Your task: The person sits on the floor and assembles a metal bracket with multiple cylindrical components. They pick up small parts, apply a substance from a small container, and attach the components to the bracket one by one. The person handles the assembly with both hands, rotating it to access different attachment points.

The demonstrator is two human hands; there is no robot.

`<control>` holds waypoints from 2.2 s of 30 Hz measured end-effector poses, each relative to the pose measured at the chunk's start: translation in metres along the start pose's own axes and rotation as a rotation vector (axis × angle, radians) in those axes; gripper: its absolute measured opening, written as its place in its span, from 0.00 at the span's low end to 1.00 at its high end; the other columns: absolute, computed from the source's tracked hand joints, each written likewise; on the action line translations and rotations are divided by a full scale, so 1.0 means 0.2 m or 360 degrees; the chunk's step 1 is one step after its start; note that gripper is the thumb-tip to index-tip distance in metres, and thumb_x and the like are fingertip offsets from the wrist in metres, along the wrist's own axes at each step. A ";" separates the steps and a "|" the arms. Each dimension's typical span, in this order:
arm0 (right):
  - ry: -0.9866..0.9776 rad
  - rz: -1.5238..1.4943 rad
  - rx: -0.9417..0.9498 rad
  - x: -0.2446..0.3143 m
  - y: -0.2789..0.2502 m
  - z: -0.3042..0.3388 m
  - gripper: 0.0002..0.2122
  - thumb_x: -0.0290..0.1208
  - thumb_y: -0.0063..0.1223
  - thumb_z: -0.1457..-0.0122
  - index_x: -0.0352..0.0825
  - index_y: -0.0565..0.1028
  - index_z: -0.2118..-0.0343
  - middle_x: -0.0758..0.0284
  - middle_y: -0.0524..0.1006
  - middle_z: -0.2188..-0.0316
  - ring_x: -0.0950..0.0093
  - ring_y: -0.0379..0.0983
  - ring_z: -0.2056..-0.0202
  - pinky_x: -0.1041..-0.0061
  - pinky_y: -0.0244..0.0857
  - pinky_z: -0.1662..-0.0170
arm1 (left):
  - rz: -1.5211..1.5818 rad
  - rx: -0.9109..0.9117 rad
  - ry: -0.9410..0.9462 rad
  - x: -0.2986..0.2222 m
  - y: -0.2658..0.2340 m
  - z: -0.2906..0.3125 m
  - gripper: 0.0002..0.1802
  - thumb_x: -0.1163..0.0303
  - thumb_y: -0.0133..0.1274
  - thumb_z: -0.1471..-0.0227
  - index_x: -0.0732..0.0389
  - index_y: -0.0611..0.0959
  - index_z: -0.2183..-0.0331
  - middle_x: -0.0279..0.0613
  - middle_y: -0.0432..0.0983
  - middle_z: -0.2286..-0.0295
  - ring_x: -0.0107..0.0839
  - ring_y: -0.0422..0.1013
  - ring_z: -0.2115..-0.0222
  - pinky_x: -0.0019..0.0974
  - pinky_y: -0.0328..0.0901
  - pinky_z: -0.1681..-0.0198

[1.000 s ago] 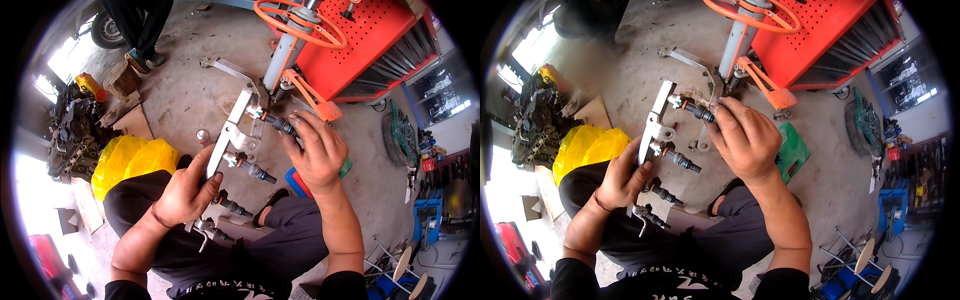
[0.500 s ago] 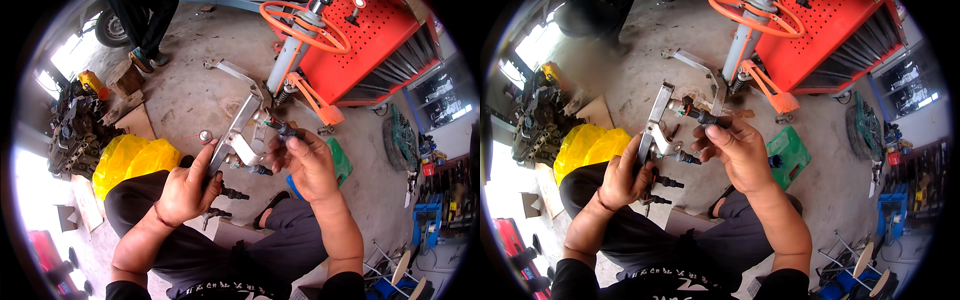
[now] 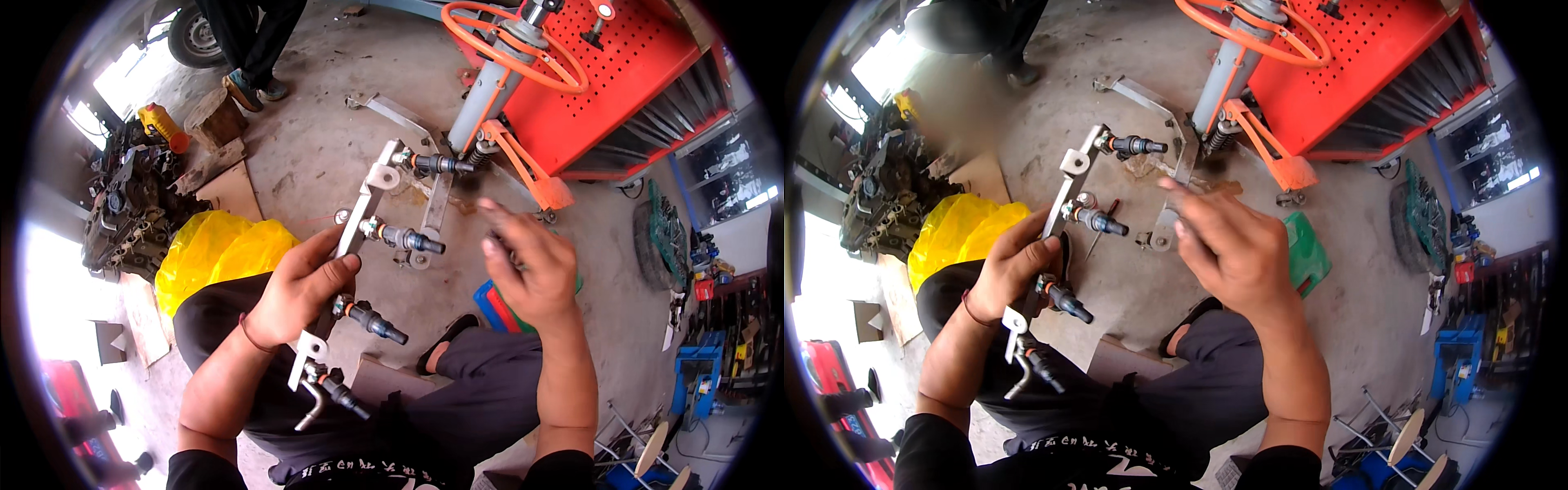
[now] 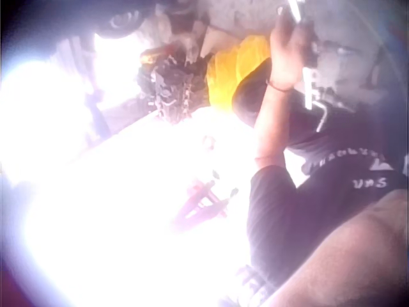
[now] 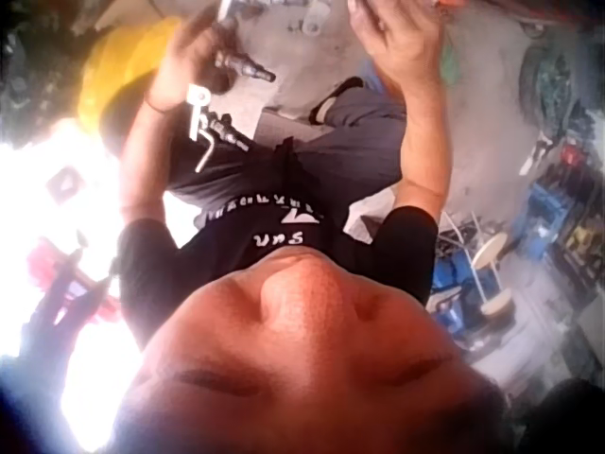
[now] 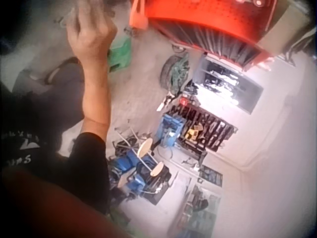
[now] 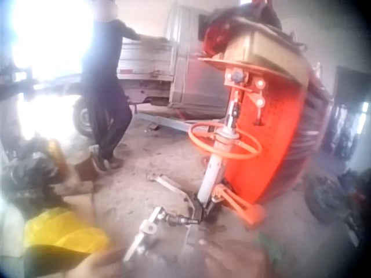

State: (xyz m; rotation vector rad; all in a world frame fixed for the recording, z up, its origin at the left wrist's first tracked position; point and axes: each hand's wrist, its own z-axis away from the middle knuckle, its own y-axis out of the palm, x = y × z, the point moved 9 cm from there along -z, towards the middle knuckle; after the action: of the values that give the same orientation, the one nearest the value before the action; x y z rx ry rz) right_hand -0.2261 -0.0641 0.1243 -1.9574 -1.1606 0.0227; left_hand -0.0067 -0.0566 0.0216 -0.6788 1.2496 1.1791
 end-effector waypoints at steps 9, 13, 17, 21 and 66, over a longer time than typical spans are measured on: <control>-0.0346 0.0727 0.0050 -0.06 0.17 -0.05 0.32 0.24 0.59 0.53 0.56 0.73 0.42 0.71 0.65 0.73 0.75 0.66 0.77 0.75 0.64 0.77 | 0.0622 0.0270 -0.0479 0.10 0.11 0.05 0.25 0.57 0.46 0.42 0.67 0.72 0.51 0.42 0.62 0.88 0.32 0.58 0.95 0.31 0.53 0.94; -0.0441 0.0784 -0.0065 -0.05 0.13 -0.05 0.30 0.25 0.58 0.52 0.59 0.74 0.43 0.70 0.69 0.69 0.74 0.67 0.76 0.76 0.66 0.75 | 0.0891 0.0525 -0.0603 0.11 0.18 0.08 0.27 0.59 0.45 0.39 0.66 0.69 0.43 0.42 0.64 0.85 0.28 0.57 0.93 0.29 0.54 0.92; -0.0478 0.0775 0.0043 -0.02 0.10 -0.05 0.30 0.18 0.63 0.56 0.52 0.77 0.48 0.67 0.75 0.63 0.72 0.74 0.71 0.73 0.71 0.69 | 0.1046 0.0732 -0.0650 0.12 0.23 0.12 0.29 0.58 0.43 0.38 0.69 0.67 0.43 0.45 0.65 0.87 0.32 0.58 0.95 0.31 0.54 0.93; -0.0553 0.0742 -0.0013 -0.02 0.08 -0.03 0.27 0.18 0.64 0.55 0.50 0.78 0.50 0.66 0.76 0.62 0.72 0.75 0.70 0.73 0.71 0.70 | 0.1104 0.0772 -0.0647 0.13 0.25 0.13 0.31 0.58 0.45 0.38 0.72 0.65 0.42 0.47 0.66 0.88 0.32 0.62 0.95 0.30 0.55 0.94; -0.0576 0.0915 0.0876 -0.03 0.24 -0.05 0.24 0.26 0.56 0.50 0.55 0.77 0.49 0.68 0.74 0.67 0.73 0.69 0.74 0.72 0.65 0.72 | 0.0215 0.0062 -0.0415 0.22 -0.03 0.09 0.18 0.66 0.52 0.40 0.67 0.77 0.53 0.36 0.74 0.72 0.22 0.70 0.75 0.26 0.64 0.77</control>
State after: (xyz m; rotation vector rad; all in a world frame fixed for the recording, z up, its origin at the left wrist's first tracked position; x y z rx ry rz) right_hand -0.1907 -0.0859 0.0968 -1.7447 -0.6596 0.9299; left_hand 0.0012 -0.0299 -0.0175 -0.4013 1.1070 1.3055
